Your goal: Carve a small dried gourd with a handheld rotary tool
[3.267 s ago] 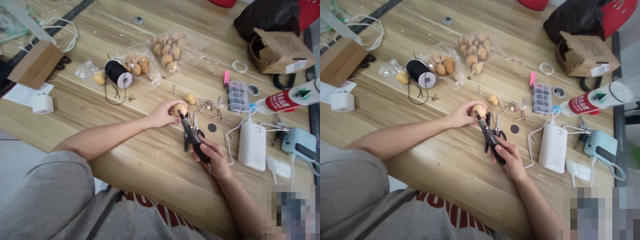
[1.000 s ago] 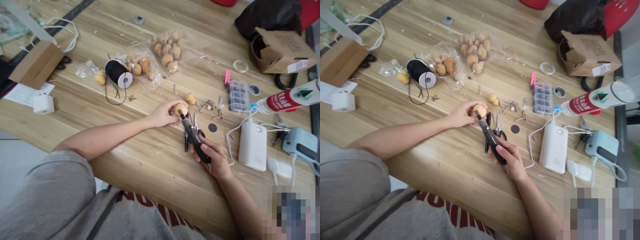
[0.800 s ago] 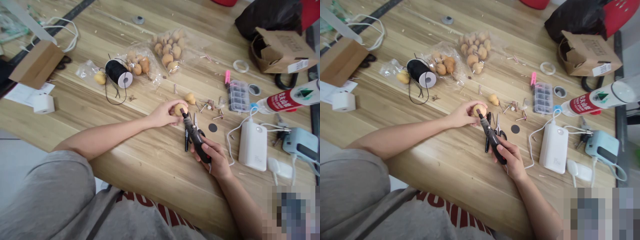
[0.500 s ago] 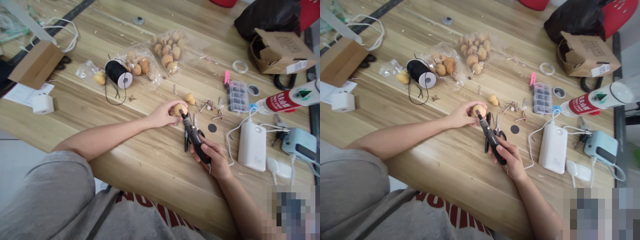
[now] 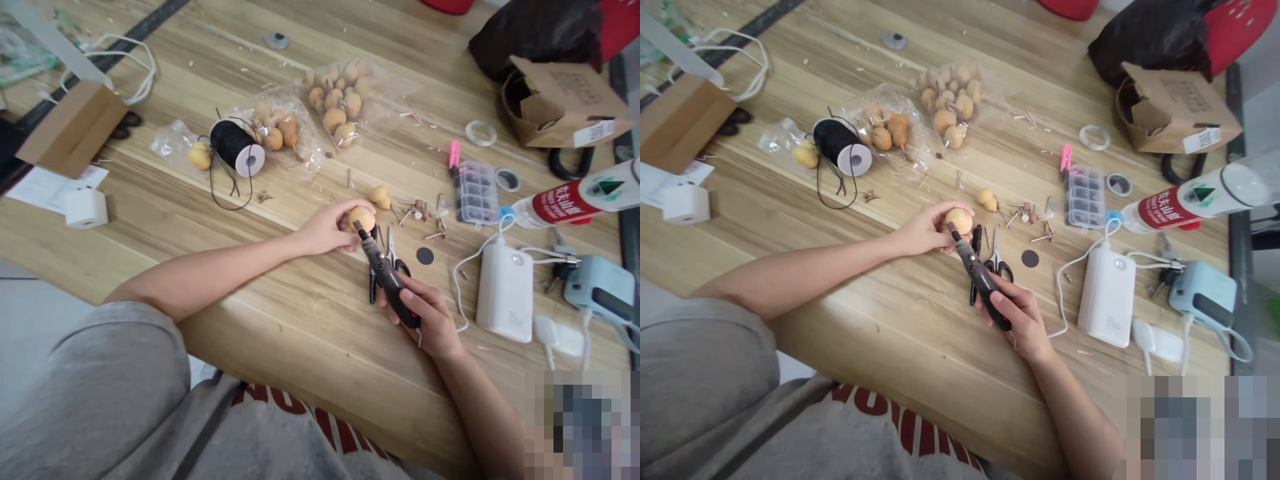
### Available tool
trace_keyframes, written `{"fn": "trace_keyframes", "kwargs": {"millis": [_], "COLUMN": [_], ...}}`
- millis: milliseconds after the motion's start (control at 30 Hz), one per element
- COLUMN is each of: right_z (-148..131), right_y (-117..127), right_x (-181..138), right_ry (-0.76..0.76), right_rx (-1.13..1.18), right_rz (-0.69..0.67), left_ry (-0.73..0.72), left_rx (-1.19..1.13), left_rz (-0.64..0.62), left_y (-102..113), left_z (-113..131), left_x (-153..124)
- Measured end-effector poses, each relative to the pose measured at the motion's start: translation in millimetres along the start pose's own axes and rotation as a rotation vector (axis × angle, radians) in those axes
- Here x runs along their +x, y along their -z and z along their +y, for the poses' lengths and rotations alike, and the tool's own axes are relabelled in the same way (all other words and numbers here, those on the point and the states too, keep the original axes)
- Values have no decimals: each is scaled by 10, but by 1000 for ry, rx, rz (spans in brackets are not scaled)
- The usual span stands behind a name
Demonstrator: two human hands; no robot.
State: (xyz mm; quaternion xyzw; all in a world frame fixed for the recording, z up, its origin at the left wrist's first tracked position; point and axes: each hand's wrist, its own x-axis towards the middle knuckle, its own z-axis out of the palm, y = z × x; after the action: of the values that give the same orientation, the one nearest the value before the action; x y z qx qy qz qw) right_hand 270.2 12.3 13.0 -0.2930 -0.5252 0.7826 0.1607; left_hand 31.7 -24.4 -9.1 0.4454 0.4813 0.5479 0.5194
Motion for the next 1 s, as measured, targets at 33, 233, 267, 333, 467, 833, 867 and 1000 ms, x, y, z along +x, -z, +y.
{"fn": "trace_keyframes", "kwargs": {"millis": [33,233,267,333,467,833,867,1000], "right_z": [1,35,33,20,-5,-12,-20,-23], "right_y": [-4,-7,-5,-4,-15,-17,-17,-14], "right_x": [1,3,2,3,10,5,1,-8], "right_ry": [7,20,20,15,-8,3,-3,-16], "right_rx": [1,66,68,52,-13,35,13,-37], "right_rz": [6,60,64,55,26,62,44,17], "left_ry": [1,8,8,5,5,1,-1,-13], "left_rx": [-5,-31,-29,-25,-16,-1,4,16], "left_rz": [-3,-10,-11,-12,-10,-10,-8,-11], "left_y": [0,-18,-18,-13,1,-5,0,9], "left_z": [4,53,50,32,-4,4,-7,-16], "left_x": [-1,-6,-6,-5,0,-2,-2,1]}}
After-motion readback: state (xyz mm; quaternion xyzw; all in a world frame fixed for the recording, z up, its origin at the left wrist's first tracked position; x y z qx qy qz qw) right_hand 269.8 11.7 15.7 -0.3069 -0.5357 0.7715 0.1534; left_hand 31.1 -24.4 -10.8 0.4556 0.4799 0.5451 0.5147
